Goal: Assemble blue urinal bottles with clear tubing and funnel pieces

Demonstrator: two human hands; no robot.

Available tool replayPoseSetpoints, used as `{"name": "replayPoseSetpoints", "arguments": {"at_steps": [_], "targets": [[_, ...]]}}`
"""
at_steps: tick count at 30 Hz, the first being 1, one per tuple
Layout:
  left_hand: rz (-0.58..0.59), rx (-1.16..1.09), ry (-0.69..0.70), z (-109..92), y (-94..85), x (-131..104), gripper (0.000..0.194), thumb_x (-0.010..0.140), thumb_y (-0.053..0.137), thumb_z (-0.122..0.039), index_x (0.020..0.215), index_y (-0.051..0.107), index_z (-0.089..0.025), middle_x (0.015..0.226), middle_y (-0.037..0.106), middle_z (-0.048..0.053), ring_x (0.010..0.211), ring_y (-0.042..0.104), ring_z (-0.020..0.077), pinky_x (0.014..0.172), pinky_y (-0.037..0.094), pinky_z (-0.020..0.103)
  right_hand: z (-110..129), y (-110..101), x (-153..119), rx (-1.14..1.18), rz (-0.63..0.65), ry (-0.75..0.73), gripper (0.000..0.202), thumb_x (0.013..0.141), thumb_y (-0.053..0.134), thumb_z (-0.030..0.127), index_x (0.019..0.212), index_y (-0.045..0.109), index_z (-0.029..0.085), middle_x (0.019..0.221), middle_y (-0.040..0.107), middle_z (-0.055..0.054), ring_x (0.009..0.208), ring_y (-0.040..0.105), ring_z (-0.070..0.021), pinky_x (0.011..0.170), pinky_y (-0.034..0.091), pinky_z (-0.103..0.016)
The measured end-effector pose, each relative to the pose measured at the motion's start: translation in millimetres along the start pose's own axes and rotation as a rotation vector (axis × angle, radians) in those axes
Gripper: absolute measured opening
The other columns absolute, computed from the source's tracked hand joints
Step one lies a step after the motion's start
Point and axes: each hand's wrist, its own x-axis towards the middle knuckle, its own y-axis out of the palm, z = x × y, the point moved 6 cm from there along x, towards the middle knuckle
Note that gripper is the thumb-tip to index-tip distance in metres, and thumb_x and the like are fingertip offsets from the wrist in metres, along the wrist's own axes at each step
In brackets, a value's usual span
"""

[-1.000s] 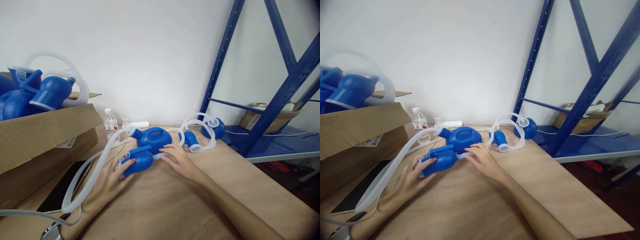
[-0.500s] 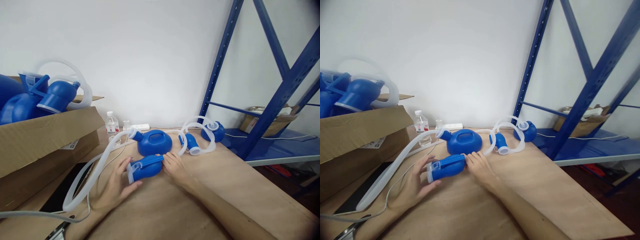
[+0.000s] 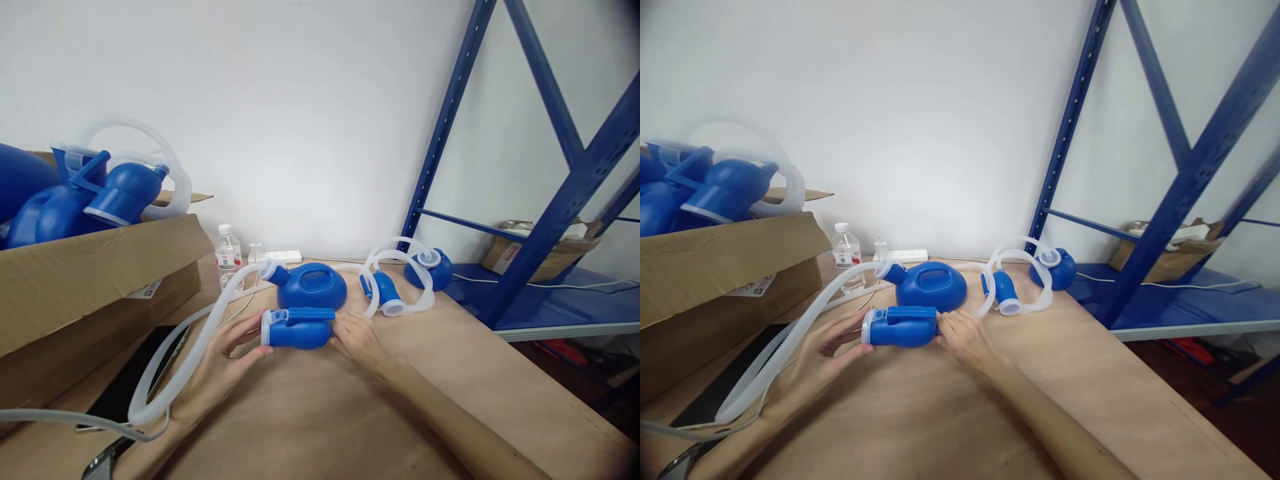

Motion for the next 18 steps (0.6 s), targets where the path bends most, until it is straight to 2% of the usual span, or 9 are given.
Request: {"name": "replayPoseSetpoints", "arguments": {"at_steps": [3,6,8,10,12,14,16,18], "targets": [[-0.017,0.182,0.137,-10.7,-1.4,-2.0,0.049,0.088,0.076,-0.037,0.136,0.065,-0.036,0.134,0.068,0.005,0.116,0.070,0.0292,0.097,0.062,0.047,-2.7,-2.1,1.1,0.024,0.027,0.010,0.039,0.109,0.035,0.033,0.085,0.060,0.017,0.072,0.065,-0.006,0.065,0.059,-0.0196,0.058,0.040,-0.032],[-0.022,0.241,0.161,-13.0,0.9,-4.0,0.058,0.090,0.073,-0.035,0.145,0.055,-0.039,0.138,0.064,0.004,0.113,0.071,0.0273,0.095,0.062,0.044,-7.3,0.1,-0.4,0.004,0.060,0.038,0.037,0.108,0.037,0.032,0.087,0.063,0.016,0.072,0.066,-0.007,0.065,0.060,-0.0211,0.059,0.042,-0.033],[-0.012,0.210,0.119,-10.7,3.3,-3.7,0.059,0.091,0.071,-0.036,0.147,0.052,-0.038,0.139,0.064,0.004,0.104,0.074,0.0241,0.090,0.065,0.040,-10.5,2.6,-1.9,-0.007,0.091,0.052,0.034,0.108,0.038,0.032,0.105,0.065,0.014,0.076,0.067,-0.008,0.068,0.062,-0.0227,0.061,0.046,-0.034],[0.012,0.184,0.089,-9.0,6.6,-3.1,0.055,0.092,0.071,-0.036,0.144,0.053,-0.036,0.137,0.064,0.004,0.101,0.075,0.0218,0.086,0.066,0.036,-12.7,5.4,-3.2,-0.001,0.158,0.064,0.041,0.106,0.042,0.035,0.136,0.055,0.010,0.081,0.069,-0.008,0.072,0.065,-0.0243,0.065,0.051,-0.037],[0.038,0.192,0.108,-9.9,10.3,-3.2,0.053,0.092,0.071,-0.036,0.142,0.054,-0.035,0.138,0.063,0.004,0.106,0.073,0.0211,0.088,0.066,0.035,-13.4,4.7,-3.3,0.021,0.205,0.096,0.068,0.103,0.050,0.043,0.157,0.030,0.008,0.088,0.071,-0.009,0.080,0.067,-0.0271,0.073,0.055,-0.042],[0.043,0.238,0.164,-12.5,13.5,-4.5,0.052,0.092,0.070,-0.036,0.141,0.053,-0.034,0.139,0.063,0.005,0.113,0.070,0.0219,0.093,0.064,0.036,-9.8,-0.9,-1.1,0.047,0.194,0.125,0.091,0.096,0.059,0.055,0.162,0.016,0.011,0.104,0.071,-0.014,0.098,0.068,-0.0321,0.088,0.056,-0.052],[0.029,0.300,0.235,-15.8,16.3,-7.1,0.051,0.093,0.070,-0.036,0.141,0.054,-0.032,0.138,0.064,0.006,0.119,0.068,0.0237,0.100,0.061,0.039,-1.2,-5.8,2.8,0.073,0.188,0.134,0.095,0.092,0.063,0.061,0.164,0.016,0.019,0.129,0.065,-0.017,0.121,0.061,-0.0354,0.106,0.047,-0.060],[0.018,0.351,0.302,-19.1,19.3,-10.4,0.048,0.095,0.067,-0.035,0.141,0.054,-0.032,0.137,0.065,0.006,0.122,0.067,0.0244,0.103,0.058,0.039,9.5,-7.9,7.4,0.108,0.201,0.131,0.084,0.093,0.063,0.058,0.161,0.025,0.029,0.142,0.058,-0.014,0.132,0.055,-0.0336,0.115,0.039,-0.061]]}}
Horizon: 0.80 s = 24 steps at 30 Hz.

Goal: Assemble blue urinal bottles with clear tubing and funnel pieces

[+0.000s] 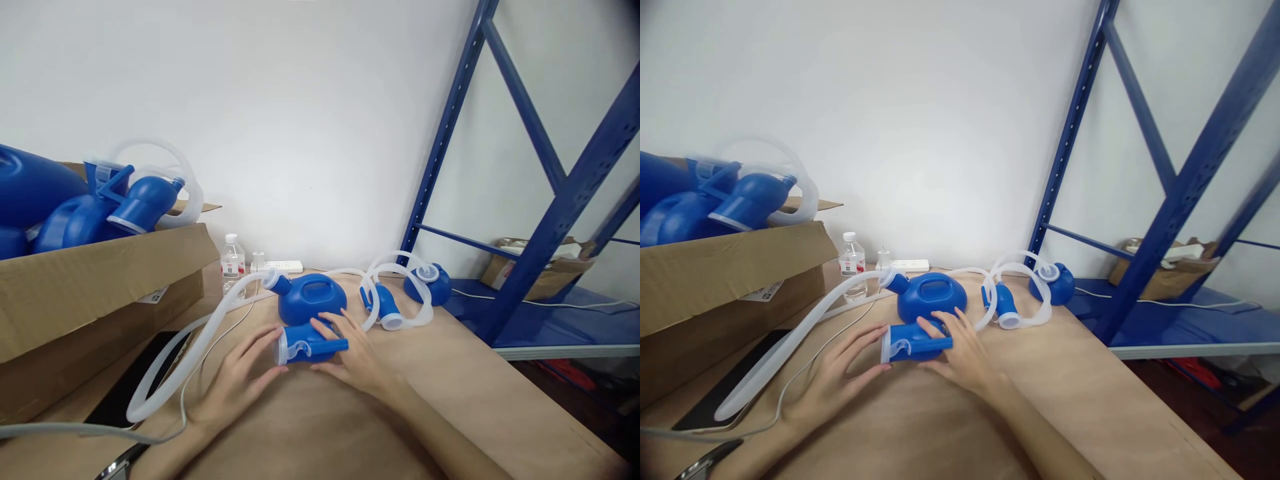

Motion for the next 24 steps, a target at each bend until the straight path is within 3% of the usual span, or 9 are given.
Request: {"name": "replayPoseSetpoints", "arguments": {"at_steps": [3,6,8,10,12,15,20,24], "targets": [[-0.004,0.028,0.026,-3.2,1.8,-1.8,0.056,0.097,0.063,-0.033,0.150,0.043,-0.035,0.144,0.061,0.006,0.128,0.063,0.0243,0.108,0.055,0.039,7.6,-3.7,6.3,0.030,-0.027,0.020,0.063,0.096,0.062,0.047,0.154,0.040,0.034,0.142,0.059,-0.011,0.128,0.058,-0.0297,0.112,0.045,-0.054],[-0.024,0.030,-0.097,3.7,0.4,-0.3,0.078,0.095,0.065,-0.039,0.159,0.023,-0.036,0.156,0.049,0.009,0.141,0.051,0.0289,0.116,0.046,0.048,-2.2,-15.9,21.3,0.003,-0.133,0.020,0.059,0.096,0.060,0.036,0.152,0.043,0.030,0.143,0.059,-0.013,0.125,0.060,-0.0314,0.104,0.049,-0.051],[-0.040,0.031,-0.197,10.6,-0.6,1.2,0.081,0.095,0.063,-0.040,0.161,0.016,-0.034,0.159,0.042,0.011,0.145,0.046,0.0310,0.118,0.042,0.052,-19.5,-29.5,40.1,-0.014,-0.232,0.049,0.065,0.093,0.059,0.035,0.154,0.039,0.023,0.142,0.060,-0.016,0.127,0.059,-0.0335,0.109,0.043,-0.054],[-0.044,0.037,-0.261,16.5,-0.2,2.1,0.075,0.097,0.057,-0.037,0.161,0.018,-0.032,0.159,0.039,0.013,0.145,0.044,0.0313,0.118,0.040,0.053,-36.5,-39.5,66.7,-0.065,-0.245,0.025,0.061,0.092,0.055,0.025,0.152,0.041,0.019,0.142,0.061,-0.016,0.131,0.057,-0.0322,0.115,0.034,-0.056],[-0.039,0.050,-0.298,21.7,1.8,1.4,0.070,0.098,0.055,-0.034,0.159,0.021,-0.030,0.159,0.038,0.013,0.146,0.041,0.0320,0.119,0.038,0.054,-47.9,-39.4,96.0,-0.108,-0.105,-0.102,0.057,0.090,0.055,0.016,0.146,0.049,0.021,0.144,0.061,-0.013,0.140,0.049,-0.0322,0.118,0.027,-0.058],[0.002,0.062,-0.344,30.0,8.6,-4.4,0.073,0.097,0.053,-0.030,0.160,0.018,-0.030,0.159,0.034,0.014,0.149,0.035,0.0333,0.120,0.034,0.056,-66.0,-29.5,125.8,-0.090,0.192,-0.216,0.060,0.080,0.073,0.022,0.138,0.058,0.022,0.141,0.063,-0.012,0.141,0.046,-0.0358,0.119,0.026,-0.058],[0.105,0.074,-0.387,42.4,22.4,-18.3,0.078,0.096,0.054,-0.031,0.162,0.013,-0.029,0.163,0.026,0.016,0.152,0.028,0.0356,0.119,0.034,0.057,-96.5,-9.3,135.9,0.069,0.533,-0.045,0.088,0.055,0.093,0.050,0.135,0.064,0.025,0.143,0.059,-0.013,0.137,0.049,-0.0386,0.113,0.040,-0.052],[0.156,0.097,-0.421,48.4,28.4,-24.4,0.080,0.094,0.055,-0.030,0.163,0.014,-0.028,0.166,0.019,0.018,0.154,0.023,0.0386,0.118,0.033,0.060,-96.6,4.7,136.2,0.326,0.672,0.035,0.084,0.058,0.092,0.046,0.136,0.065,0.029,0.139,0.063,-0.006,0.121,0.063,-0.0291,0.099,0.053,-0.036]]}}
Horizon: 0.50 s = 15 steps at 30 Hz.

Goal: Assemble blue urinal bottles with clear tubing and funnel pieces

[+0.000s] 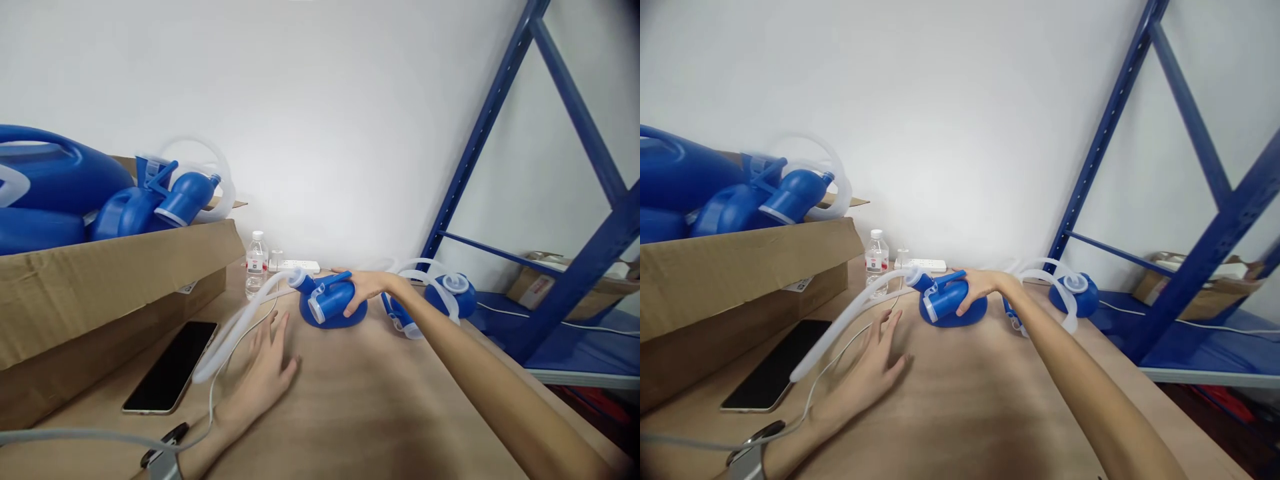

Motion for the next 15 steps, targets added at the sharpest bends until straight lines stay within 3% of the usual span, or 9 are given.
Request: {"name": "replayPoseSetpoints", "arguments": {"at_steps": [4,9,12,15], "targets": [[0.028,0.040,-0.027,5.7,6.7,-0.8,0.080,0.091,0.055,-0.029,0.162,0.019,-0.024,0.166,0.021,0.020,0.154,0.021,0.0403,0.118,0.032,0.061,1.0,2.3,4.0,0.020,0.039,0.014,0.076,0.061,0.091,0.039,0.132,0.067,0.028,0.121,0.069,-0.004,0.100,0.070,-0.0232,0.082,0.058,-0.029],[-0.003,0.069,0.010,10.4,11.6,-5.8,0.080,0.088,0.057,-0.031,0.161,0.025,-0.024,0.163,0.034,0.018,0.152,0.030,0.0395,0.116,0.036,0.060,-4.6,-12.7,-14.6,-0.162,-0.087,0.083,0.068,0.057,0.091,0.043,0.120,0.070,0.026,0.116,0.058,-0.005,0.091,0.067,-0.0219,0.077,0.060,-0.032],[-0.021,0.065,0.046,8.2,9.7,-8.5,0.078,0.090,0.055,-0.035,0.161,0.024,-0.029,0.162,0.039,0.012,0.150,0.035,0.0369,0.116,0.037,0.057,-5.3,-34.5,-33.7,-0.279,-0.150,0.042,0.056,0.058,0.090,0.041,0.108,0.071,0.024,0.116,0.053,-0.007,0.092,0.062,-0.0224,0.082,0.058,-0.037],[-0.017,0.076,0.028,6.4,8.6,-7.4,0.078,0.088,0.058,-0.035,0.160,0.029,-0.028,0.159,0.044,0.012,0.148,0.038,0.0374,0.117,0.035,0.056,-12.4,-71.0,-54.7,-0.414,-0.249,0.054,0.057,0.056,0.092,0.036,0.108,0.071,0.023,0.116,0.052,-0.010,0.092,0.057,-0.0235,0.082,0.054,-0.040]]}}
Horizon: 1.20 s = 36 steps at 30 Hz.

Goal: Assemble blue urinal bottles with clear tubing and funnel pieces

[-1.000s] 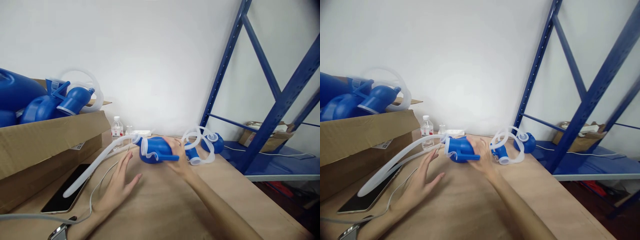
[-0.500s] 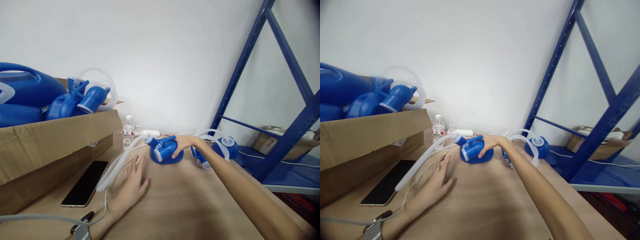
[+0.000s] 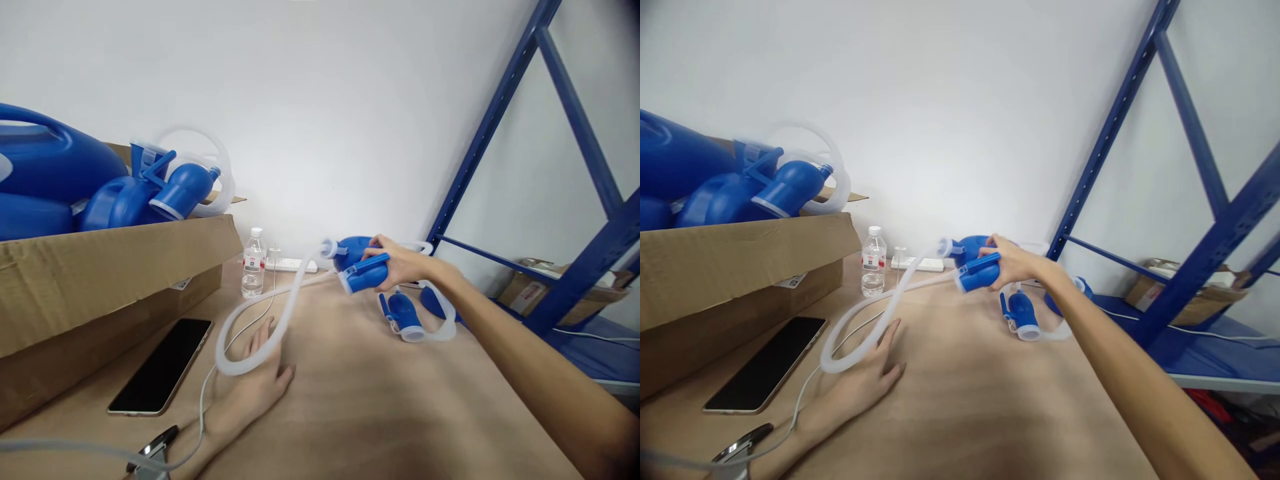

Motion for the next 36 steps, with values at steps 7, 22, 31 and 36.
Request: {"name": "replayPoseSetpoints", "arguments": {"at_steps": [7,22,31,36], "targets": [[0.109,0.055,-0.051,6.8,14.4,2.5,0.069,0.089,0.057,-0.032,0.154,0.039,-0.019,0.158,0.040,0.021,0.150,0.032,0.0394,0.115,0.036,0.060,-41.3,-75.9,-28.0,-0.351,-0.249,0.020,0.062,0.064,0.089,0.045,0.116,0.073,0.017,0.130,0.052,-0.022,0.110,0.049,-0.0320,0.084,0.040,-0.048],[-0.156,-0.107,0.054,-20.1,-35.9,22.3,0.063,0.100,0.047,-0.030,0.158,0.022,-0.032,0.151,0.035,0.013,0.140,0.046,0.0300,0.115,0.043,0.051,36.2,-19.5,-32.2,-0.384,-0.203,0.048,0.056,0.064,0.086,0.049,0.110,0.073,0.020,0.128,0.054,-0.020,0.110,0.051,-0.0400,0.087,0.044,-0.048],[-0.294,-0.053,0.068,-19.2,-50.3,66.1,0.073,0.095,0.056,-0.035,0.159,0.023,-0.019,0.160,0.033,0.019,0.150,0.032,0.0353,0.119,0.033,0.056,76.6,-33.2,-43.4,-0.168,-0.173,0.015,0.060,0.060,0.088,0.051,0.110,0.075,0.021,0.127,0.053,-0.017,0.112,0.053,-0.0374,0.093,0.048,-0.050],[-0.177,-0.146,-0.090,18.3,-26.6,71.5,0.033,0.097,0.042,-0.033,0.120,0.060,-0.019,0.121,0.069,0.013,0.115,0.063,0.0310,0.100,0.047,0.048,92.9,-30.9,-35.5,0.130,0.038,-0.008,0.080,0.059,0.086,0.059,0.128,0.068,0.025,0.121,0.056,-0.010,0.107,0.057,-0.0318,0.093,0.051,-0.047]]}}
